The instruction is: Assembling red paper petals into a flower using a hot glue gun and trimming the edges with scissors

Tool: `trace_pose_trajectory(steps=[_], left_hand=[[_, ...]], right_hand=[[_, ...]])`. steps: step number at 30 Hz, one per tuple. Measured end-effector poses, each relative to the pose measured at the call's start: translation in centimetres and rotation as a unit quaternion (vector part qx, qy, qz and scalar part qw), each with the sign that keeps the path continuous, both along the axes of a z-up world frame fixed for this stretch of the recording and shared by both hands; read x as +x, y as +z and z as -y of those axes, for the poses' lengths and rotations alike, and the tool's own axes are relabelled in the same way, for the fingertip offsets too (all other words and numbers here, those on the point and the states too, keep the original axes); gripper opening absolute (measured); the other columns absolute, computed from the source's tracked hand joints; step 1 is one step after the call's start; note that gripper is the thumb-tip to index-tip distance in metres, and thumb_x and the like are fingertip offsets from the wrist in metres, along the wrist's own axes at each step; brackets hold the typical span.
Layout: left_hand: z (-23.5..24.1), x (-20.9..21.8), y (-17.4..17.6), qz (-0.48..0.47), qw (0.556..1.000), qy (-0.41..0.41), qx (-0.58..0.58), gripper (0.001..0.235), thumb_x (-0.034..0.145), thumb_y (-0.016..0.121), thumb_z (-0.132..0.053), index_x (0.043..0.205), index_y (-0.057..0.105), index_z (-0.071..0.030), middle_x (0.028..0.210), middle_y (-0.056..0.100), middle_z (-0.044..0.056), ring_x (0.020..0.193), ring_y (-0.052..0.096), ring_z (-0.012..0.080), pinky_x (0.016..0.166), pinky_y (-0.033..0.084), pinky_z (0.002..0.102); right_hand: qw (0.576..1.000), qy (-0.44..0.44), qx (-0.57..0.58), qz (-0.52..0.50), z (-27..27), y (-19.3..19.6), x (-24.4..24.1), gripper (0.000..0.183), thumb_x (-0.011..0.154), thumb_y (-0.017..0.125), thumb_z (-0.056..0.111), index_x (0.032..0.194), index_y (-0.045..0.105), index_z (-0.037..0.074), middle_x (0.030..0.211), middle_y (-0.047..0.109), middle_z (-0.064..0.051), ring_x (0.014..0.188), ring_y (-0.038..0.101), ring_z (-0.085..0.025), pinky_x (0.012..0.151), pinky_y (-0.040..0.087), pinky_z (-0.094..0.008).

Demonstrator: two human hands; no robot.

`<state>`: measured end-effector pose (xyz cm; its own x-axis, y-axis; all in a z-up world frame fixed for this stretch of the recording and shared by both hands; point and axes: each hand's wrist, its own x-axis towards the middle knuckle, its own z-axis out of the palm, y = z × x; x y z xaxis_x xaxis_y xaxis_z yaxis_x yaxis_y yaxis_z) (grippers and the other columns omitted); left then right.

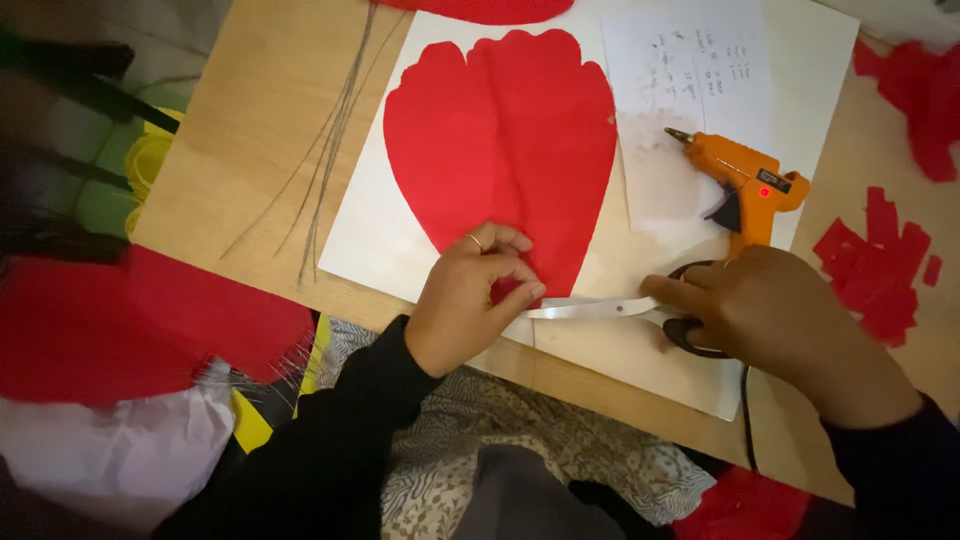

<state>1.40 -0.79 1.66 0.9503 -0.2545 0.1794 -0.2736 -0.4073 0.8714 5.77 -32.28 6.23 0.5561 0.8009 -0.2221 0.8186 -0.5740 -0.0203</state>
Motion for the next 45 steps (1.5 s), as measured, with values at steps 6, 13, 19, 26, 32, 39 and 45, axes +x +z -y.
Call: trace_pose_trajectory(steps=[6,13,19,26,32,39,45], left_hand=[[-0.1,0.1,-0.6,0.012,1.000,0.002,0.007,0.008,0.091,0.076,-0.016,0.085,0.078,-0.011,0.111,0.064,0.008,0.103,0.066,0.0204,0.093,0.050,0.033],[-0.3,0.2,-0.2,0.002,1.000,0.000,-0.004,0.011,0.093,0.074,-0.017,0.086,0.076,-0.009,0.108,0.063,0.009,0.108,0.066,0.0216,0.093,0.052,0.035],[-0.2,0.3,0.6,0.006,1.000,-0.001,-0.028,0.011,0.097,0.067,-0.013,0.089,0.071,-0.007,0.105,0.065,0.009,0.108,0.065,0.0224,0.091,0.050,0.033],[-1.5,0.3,2.2,-0.004,0.997,-0.021,-0.079,0.017,0.108,0.048,-0.016,0.100,0.059,-0.004,0.106,0.067,0.014,0.108,0.067,0.0275,0.087,0.048,0.035],[-1.3,-1.8,4.0,0.076,0.993,-0.078,-0.041,0.017,0.106,0.051,-0.014,0.096,0.061,-0.004,0.093,0.064,0.011,0.086,0.061,0.0266,0.079,0.044,0.035],[3.4,-4.8,3.5,0.071,0.980,-0.173,-0.066,0.012,0.101,0.063,-0.014,0.095,0.068,-0.005,0.086,0.070,0.008,0.076,0.066,0.0207,0.069,0.053,0.030],[6.7,-6.7,2.7,-0.047,0.970,-0.227,-0.071,0.014,0.100,0.065,-0.019,0.089,0.070,-0.014,0.083,0.073,-0.002,0.068,0.061,0.0131,0.063,0.048,0.027]], right_hand=[[1.000,0.002,0.010,-0.006,0.7,-0.9,0.2,0.044,0.081,0.077,0.026,0.122,0.061,0.023,0.063,0.062,0.000,0.044,0.056,-0.029,0.039,0.036,-0.043],[1.000,0.005,-0.009,-0.009,0.1,-0.2,0.1,0.032,0.079,0.077,0.024,0.106,0.060,0.023,0.058,0.057,0.000,0.043,0.055,-0.028,0.039,0.037,-0.042],[0.989,-0.089,-0.099,-0.057,0.5,0.5,-0.8,0.053,0.075,0.078,0.046,0.122,0.057,0.033,0.089,0.072,0.009,0.060,0.063,-0.032,0.049,0.046,-0.048],[0.870,-0.436,-0.186,-0.131,2.4,4.6,-7.6,0.070,0.075,0.073,0.062,0.139,0.049,0.048,0.127,0.070,0.017,0.104,0.077,-0.019,0.081,0.061,-0.037],[0.742,-0.670,-0.039,0.016,8.9,-0.5,-19.1,0.065,0.086,0.074,0.044,0.148,0.067,0.027,0.110,0.077,-0.014,0.095,0.075,-0.034,0.081,0.057,-0.043],[0.617,-0.785,-0.028,-0.049,4.3,2.4,-19.6,0.047,0.082,0.065,0.048,0.125,0.068,0.028,0.111,0.078,-0.013,0.106,0.073,-0.042,0.082,0.056,-0.053],[0.761,-0.639,0.000,0.110,7.6,-2.5,-21.5,0.048,0.094,0.059,0.051,0.134,0.071,0.027,0.123,0.074,-0.008,0.108,0.071,-0.030,0.084,0.055,-0.040]])
